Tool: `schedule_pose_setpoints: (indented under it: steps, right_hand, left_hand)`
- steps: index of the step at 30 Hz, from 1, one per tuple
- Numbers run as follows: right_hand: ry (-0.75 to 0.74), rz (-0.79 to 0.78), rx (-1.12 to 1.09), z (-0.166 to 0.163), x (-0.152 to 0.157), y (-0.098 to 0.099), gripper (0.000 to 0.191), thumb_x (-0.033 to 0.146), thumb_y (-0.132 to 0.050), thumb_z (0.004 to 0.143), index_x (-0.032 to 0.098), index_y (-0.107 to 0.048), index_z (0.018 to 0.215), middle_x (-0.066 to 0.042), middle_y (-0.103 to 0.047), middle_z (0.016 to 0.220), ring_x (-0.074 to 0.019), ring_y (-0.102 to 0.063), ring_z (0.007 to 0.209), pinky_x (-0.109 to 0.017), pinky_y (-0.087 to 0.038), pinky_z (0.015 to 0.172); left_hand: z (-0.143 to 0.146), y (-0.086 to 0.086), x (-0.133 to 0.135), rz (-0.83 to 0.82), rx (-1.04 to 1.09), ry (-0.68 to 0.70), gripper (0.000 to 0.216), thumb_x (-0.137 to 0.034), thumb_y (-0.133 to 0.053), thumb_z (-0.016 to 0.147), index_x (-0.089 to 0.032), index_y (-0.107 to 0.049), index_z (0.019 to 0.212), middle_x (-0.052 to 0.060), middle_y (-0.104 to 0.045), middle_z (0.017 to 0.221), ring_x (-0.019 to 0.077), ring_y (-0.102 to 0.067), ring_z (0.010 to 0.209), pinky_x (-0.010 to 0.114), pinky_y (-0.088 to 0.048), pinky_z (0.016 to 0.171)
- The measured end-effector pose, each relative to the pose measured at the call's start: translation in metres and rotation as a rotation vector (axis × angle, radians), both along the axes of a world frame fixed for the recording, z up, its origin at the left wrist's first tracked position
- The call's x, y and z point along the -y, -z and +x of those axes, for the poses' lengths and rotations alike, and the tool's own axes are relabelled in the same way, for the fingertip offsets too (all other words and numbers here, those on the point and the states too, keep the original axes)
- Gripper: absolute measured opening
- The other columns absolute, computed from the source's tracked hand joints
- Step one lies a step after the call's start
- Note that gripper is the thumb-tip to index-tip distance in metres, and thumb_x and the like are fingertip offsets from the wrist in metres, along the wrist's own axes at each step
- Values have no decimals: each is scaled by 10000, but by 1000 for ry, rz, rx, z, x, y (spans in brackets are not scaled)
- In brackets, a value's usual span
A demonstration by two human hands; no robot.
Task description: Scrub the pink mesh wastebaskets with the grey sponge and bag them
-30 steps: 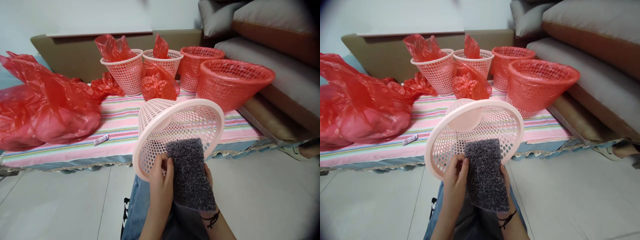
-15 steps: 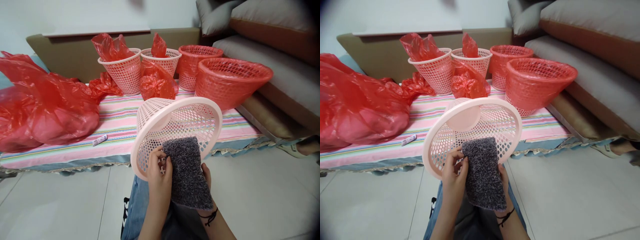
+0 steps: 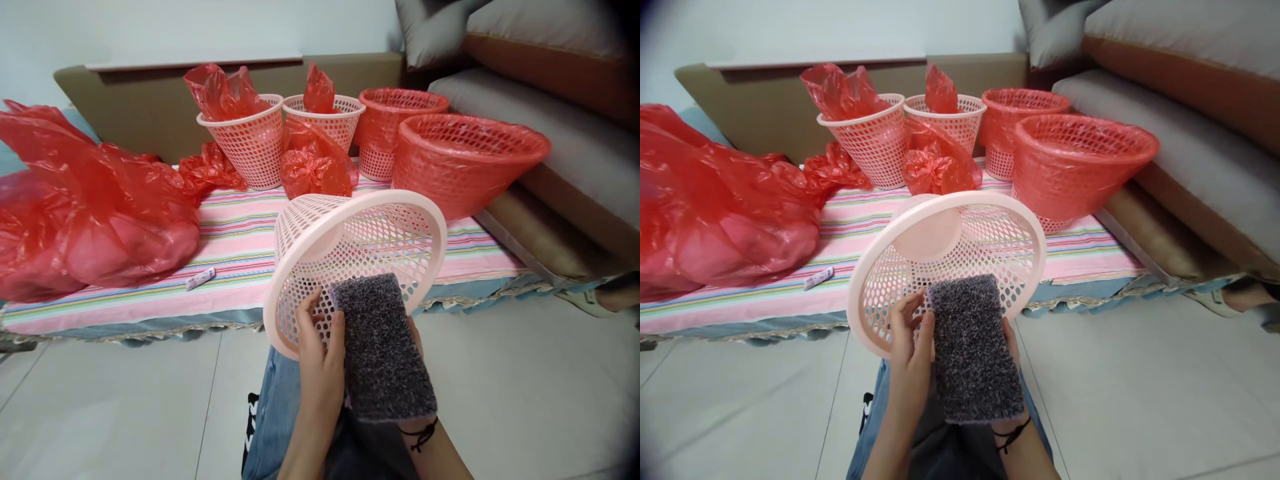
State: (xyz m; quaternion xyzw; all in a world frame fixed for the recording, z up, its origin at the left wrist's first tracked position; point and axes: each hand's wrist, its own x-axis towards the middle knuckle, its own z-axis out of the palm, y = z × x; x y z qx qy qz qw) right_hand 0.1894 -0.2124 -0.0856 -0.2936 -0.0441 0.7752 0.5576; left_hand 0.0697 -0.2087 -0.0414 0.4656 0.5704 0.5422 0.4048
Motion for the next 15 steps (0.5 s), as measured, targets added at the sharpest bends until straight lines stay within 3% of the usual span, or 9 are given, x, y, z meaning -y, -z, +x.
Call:
schedule_pose_setpoints:
  steps: [4, 9, 15]
  right_hand:
    - [-50, -12, 5, -1, -4, -4, 386, 607, -681, 779, 292, -784, 978, -24, -780, 1069, -297, -657, 1182, -490, -522, 1044]
    - [-78, -17, -24, -1, -5, -6, 423, 620, -720, 730, 265, -793, 948, -26, -792, 1014, -312, -663, 1167, -508, -512, 1053]
    - [-112, -21, -25, -1, -2, -4, 400, 558, -746, 744, 238, -791, 979, -42, -790, 1030, -301, -669, 1159, -482, -498, 1070]
  left_hand:
    - [3, -2, 3, 8, 140, 91, 435, -411, -534, 973, -288, -370, 1357, 105, -605, 1349, 216, -580, 1250, 403, -453, 1037]
    - [5, -4, 3, 111, 51, 0, 406, -308, -613, 926, -309, -463, 1303, 67, -582, 1340, 204, -569, 1245, 364, -451, 1037]
    - [2, 0, 4, 100, -5, -66, 228, -305, -574, 946, -285, -510, 1164, 42, -607, 1152, 174, -603, 999, 336, -470, 902]
